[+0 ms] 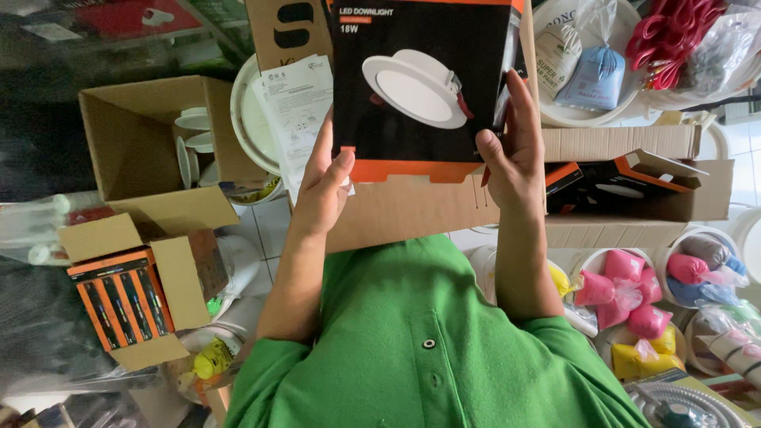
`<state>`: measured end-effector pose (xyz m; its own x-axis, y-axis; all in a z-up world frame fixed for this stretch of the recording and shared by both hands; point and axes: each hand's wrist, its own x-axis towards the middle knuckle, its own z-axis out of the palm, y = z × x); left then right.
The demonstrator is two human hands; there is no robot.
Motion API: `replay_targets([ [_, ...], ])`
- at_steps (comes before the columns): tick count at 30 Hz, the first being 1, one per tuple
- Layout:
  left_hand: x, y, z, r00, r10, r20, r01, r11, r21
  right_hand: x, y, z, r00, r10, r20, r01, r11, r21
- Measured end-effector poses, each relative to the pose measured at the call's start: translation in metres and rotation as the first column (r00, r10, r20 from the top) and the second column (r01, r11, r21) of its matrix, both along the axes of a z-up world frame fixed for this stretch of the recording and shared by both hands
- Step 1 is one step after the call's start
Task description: The person unboxes light fixtures, removes the items and documentation from their packaging, and places the components into a larger cardboard box.
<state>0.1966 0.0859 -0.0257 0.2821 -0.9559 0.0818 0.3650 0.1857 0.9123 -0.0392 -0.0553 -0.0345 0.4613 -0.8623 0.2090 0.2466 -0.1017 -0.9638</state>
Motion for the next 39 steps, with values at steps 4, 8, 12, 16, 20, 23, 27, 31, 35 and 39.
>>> replay_targets([
  [4,0.002,0.012,0.013,0.964,-0.037,0.264,0.075,0.988,-0.134,0.000,-0.006,-0.004,0.994,0.019,0.107,-0.028,0.996,0.083],
  [8,0.002,0.015,0.014,0.640,0.152,0.753,0.022,0.976,-0.216,0.006,-0.004,0.012,0.960,0.062,0.272,-0.124,0.968,0.218],
  [12,0.001,0.012,0.010,0.266,0.378,0.887,-0.087,0.926,-0.368,0.006,0.012,0.039,0.994,0.053,0.095,-0.070,0.980,0.184],
  [16,0.000,0.020,0.023,0.223,0.526,0.821,-0.122,0.851,-0.511,-0.009,0.025,0.036,0.996,0.056,-0.070,-0.062,0.995,-0.079],
  [20,0.003,0.041,0.056,0.294,0.579,0.760,-0.109,0.811,-0.575,-0.013,0.019,0.007,0.783,0.425,0.455,-0.488,0.873,0.023],
  [23,-0.001,0.050,0.070,0.462,0.591,0.662,-0.146,0.787,-0.600,-0.011,0.031,0.025,0.881,0.408,0.238,-0.416,0.909,-0.018],
  [27,-0.002,0.061,0.078,0.757,0.480,0.443,-0.190,0.811,-0.554,-0.007,0.057,0.057,0.991,0.117,-0.063,-0.128,0.968,-0.214],
  [31,-0.009,0.092,0.084,0.855,0.382,0.350,-0.317,0.920,-0.229,-0.008,0.053,0.051,0.981,0.193,-0.036,-0.196,0.942,-0.273],
  [35,0.002,0.076,0.055,0.909,0.280,0.309,-0.278,0.959,-0.050,-0.006,0.063,0.027,0.971,0.222,0.093,-0.219,0.975,-0.042],
  [39,-0.005,0.055,0.022,0.894,0.274,0.355,-0.288,0.957,-0.013,0.006,0.059,0.001,0.987,0.158,0.015,-0.155,0.981,-0.118],
])
